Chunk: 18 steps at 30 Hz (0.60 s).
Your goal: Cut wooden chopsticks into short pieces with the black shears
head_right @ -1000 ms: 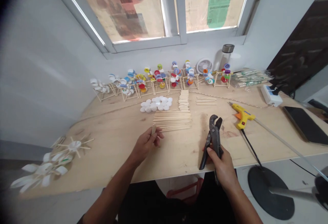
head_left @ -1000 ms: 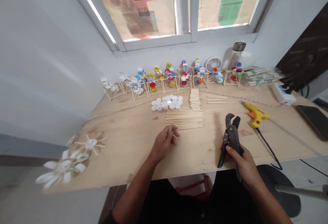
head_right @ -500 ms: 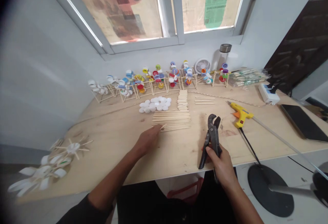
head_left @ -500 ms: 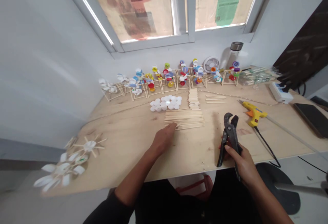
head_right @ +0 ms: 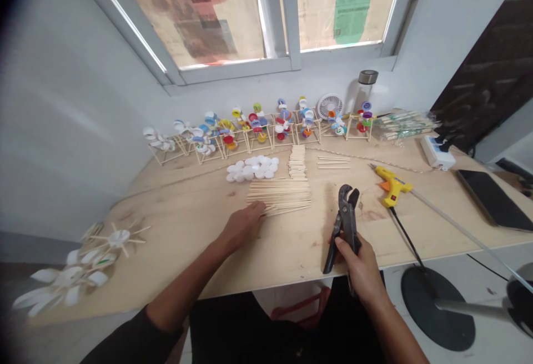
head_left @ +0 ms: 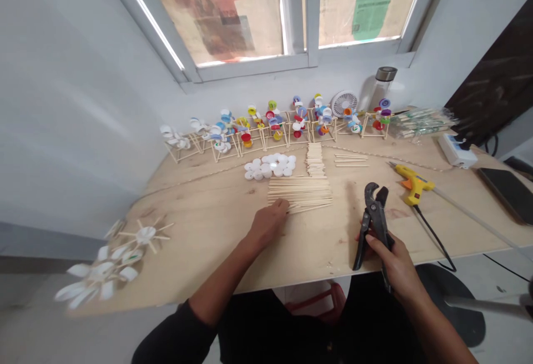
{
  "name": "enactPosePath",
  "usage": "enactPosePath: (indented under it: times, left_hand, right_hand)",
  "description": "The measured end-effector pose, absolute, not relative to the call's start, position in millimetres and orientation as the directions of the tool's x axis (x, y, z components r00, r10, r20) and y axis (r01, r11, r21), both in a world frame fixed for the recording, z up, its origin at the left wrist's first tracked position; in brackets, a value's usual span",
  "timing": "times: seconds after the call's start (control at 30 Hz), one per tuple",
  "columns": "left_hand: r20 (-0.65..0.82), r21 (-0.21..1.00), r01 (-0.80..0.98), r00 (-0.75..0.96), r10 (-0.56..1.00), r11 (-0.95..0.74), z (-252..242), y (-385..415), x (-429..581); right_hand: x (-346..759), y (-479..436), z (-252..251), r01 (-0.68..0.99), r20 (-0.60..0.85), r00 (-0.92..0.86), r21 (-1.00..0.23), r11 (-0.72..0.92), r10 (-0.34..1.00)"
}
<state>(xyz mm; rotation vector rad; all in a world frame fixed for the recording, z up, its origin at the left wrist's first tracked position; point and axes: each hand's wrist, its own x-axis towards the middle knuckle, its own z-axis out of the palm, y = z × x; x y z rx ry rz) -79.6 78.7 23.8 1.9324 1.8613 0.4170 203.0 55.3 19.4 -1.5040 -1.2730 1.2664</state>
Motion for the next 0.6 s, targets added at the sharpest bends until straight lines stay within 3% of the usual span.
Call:
enactPosePath:
  times: [0.33, 0.47, 0.53, 0.6]
  left_hand:
    - [-0.087, 0.779, 0.628, 0.112, 0.990, -0.003, 48, 59, -78]
    - [-0.229, 0.958, 0.218, 0.188, 0.955, 0.187, 50, 50, -70]
    - [-0.300, 0.947, -0.038, 0.246, 0.922, 0.318, 49, 47, -65]
    - [-0.333, 0.901, -0.186, 0.286, 0.898, 0.393, 47, 44, -60]
  right_hand:
    - [202, 46, 32, 0.229, -0.159, -0.056, -0.963, -0.142, 0.986]
    - [195, 35, 45, 0.299, -0.133, -0.161, -0.951, -0.080, 0.978]
    - [189, 30, 50, 0.329, -0.144, -0.243, -0.943, -0.059, 0.959]
    - [183, 25, 54, 0.346, -0.161, -0.330, -0.938, -0.040, 0.930]
